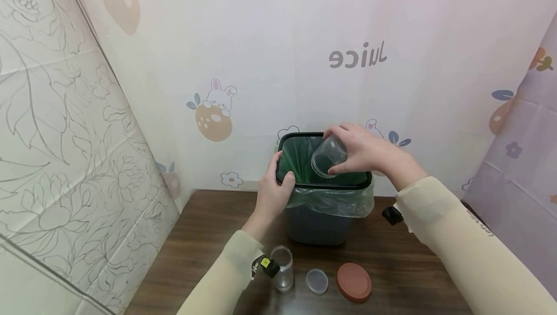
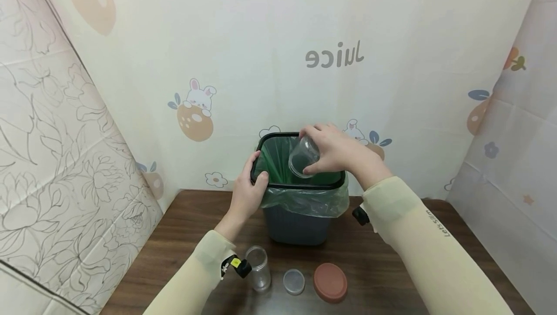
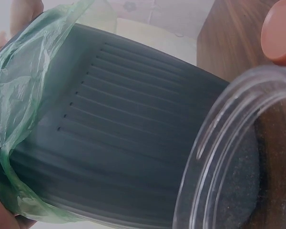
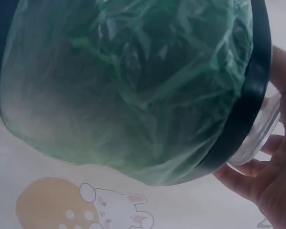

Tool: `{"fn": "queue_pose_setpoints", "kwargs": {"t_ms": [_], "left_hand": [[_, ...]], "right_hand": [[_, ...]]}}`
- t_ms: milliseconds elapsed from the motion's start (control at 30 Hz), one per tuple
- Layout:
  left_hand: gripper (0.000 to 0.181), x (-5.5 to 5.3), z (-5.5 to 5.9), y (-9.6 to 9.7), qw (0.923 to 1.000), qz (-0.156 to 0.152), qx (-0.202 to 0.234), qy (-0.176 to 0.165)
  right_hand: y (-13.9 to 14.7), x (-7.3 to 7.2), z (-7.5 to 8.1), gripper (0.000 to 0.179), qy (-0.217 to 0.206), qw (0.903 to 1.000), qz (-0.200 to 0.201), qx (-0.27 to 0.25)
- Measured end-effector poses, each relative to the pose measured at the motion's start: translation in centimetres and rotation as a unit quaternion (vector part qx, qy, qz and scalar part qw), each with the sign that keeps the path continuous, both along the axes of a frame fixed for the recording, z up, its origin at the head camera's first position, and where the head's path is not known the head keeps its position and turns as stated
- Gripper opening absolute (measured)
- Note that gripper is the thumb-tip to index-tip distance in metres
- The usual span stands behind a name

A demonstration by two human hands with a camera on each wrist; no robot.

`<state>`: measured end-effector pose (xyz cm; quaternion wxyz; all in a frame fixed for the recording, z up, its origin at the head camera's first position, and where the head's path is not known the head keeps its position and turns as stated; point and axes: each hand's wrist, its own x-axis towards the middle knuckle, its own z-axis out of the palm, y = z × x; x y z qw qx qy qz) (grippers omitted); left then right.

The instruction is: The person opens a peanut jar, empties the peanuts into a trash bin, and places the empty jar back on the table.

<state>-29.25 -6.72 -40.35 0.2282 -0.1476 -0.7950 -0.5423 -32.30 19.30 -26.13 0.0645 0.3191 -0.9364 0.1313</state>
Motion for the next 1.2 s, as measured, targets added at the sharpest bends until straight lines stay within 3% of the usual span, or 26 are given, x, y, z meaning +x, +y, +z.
{"fn": "queue_pose_setpoints", "kwargs": {"t_ms": [600,1200], "left_hand": [[0.07,-0.04,0.03,0.03,1.0,0.001,-0.002,0.004],[0.07,-0.05,-0.14,0.06,1.0,0.0,0.001,-0.002]], "right_hand": [[-0.02,0.14,0.15,0.078,0.015,0.9999,0.006,0.003],[0.01,0.77,0.71,0.081,0.026,0.9992,0.002,-0.03]]}}
